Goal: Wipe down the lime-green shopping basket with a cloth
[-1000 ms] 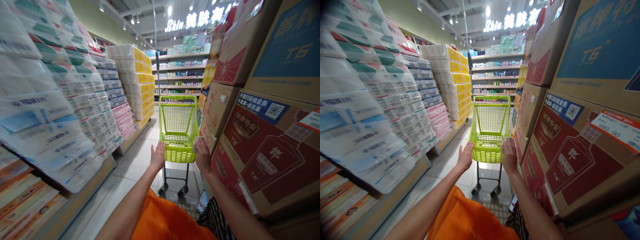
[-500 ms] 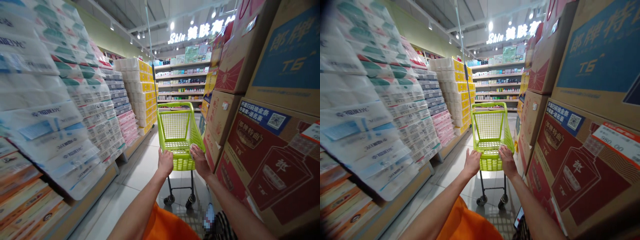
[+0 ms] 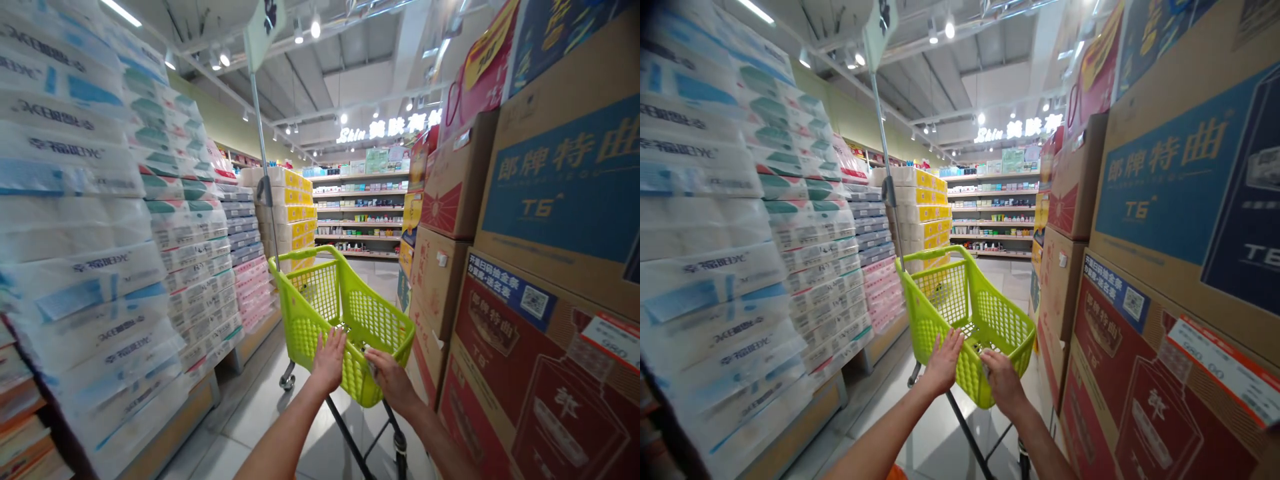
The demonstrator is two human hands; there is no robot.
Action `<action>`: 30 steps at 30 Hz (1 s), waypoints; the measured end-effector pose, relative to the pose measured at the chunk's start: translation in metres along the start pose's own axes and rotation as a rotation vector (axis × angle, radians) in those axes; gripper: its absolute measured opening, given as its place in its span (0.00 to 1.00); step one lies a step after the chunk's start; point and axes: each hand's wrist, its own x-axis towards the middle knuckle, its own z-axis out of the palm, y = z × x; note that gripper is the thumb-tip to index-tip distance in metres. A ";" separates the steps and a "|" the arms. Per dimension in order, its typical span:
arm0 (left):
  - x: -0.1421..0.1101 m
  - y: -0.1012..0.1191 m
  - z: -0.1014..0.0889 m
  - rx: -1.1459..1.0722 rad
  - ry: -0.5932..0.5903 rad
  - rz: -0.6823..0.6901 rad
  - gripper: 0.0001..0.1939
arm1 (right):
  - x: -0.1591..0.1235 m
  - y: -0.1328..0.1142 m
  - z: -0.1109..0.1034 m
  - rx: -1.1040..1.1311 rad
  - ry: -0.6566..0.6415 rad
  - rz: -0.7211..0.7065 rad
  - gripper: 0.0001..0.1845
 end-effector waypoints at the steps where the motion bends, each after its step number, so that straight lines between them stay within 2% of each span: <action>1: 0.001 0.001 0.001 0.006 -0.001 0.020 0.37 | 0.000 -0.004 0.001 -0.002 0.007 0.004 0.24; 3: 0.001 0.006 -0.001 -0.005 -0.008 0.075 0.36 | 0.002 0.000 -0.003 -0.010 0.015 0.023 0.24; 6: 0.002 0.003 -0.012 -0.018 -0.017 0.146 0.36 | 0.006 0.025 -0.020 -0.013 -0.011 0.048 0.24; 9: 0.006 -0.021 -0.024 0.013 -0.012 -0.022 0.36 | 0.008 0.054 -0.034 -0.032 -0.015 0.105 0.23; 11: 0.009 -0.038 -0.027 0.051 0.004 -0.116 0.37 | 0.009 0.059 -0.033 -0.070 0.029 0.168 0.23; 13: 0.009 -0.047 -0.027 0.077 0.027 -0.099 0.37 | 0.012 0.046 -0.022 -0.105 0.106 0.216 0.23; 15: 0.008 -0.044 -0.025 0.082 0.045 -0.066 0.37 | 0.020 0.018 -0.002 -0.105 0.176 0.209 0.23; 17: 0.005 -0.036 -0.023 0.077 0.059 -0.046 0.37 | 0.032 -0.014 0.020 -0.075 0.195 0.135 0.23; 19: 0.002 -0.031 -0.025 0.073 0.072 0.007 0.36 | 0.042 -0.033 0.034 -0.083 0.182 0.041 0.24; 20: 0.000 -0.033 -0.027 0.071 0.084 0.029 0.36 | 0.044 -0.035 0.035 -0.095 0.175 0.007 0.24; 22: -0.005 -0.043 -0.032 0.076 0.138 -0.002 0.35 | 0.041 -0.021 0.027 -0.130 0.188 -0.009 0.23; 26: -0.017 -0.070 -0.037 0.116 0.273 -0.141 0.32 | 0.029 0.020 -0.003 -0.196 0.301 0.157 0.21; 28: -0.020 -0.071 -0.037 0.132 0.274 -0.124 0.32 | 0.034 0.011 0.001 -0.170 0.306 0.204 0.22; 30: -0.021 -0.065 -0.039 0.142 0.253 -0.113 0.32 | 0.047 -0.019 0.020 -0.089 0.223 0.127 0.23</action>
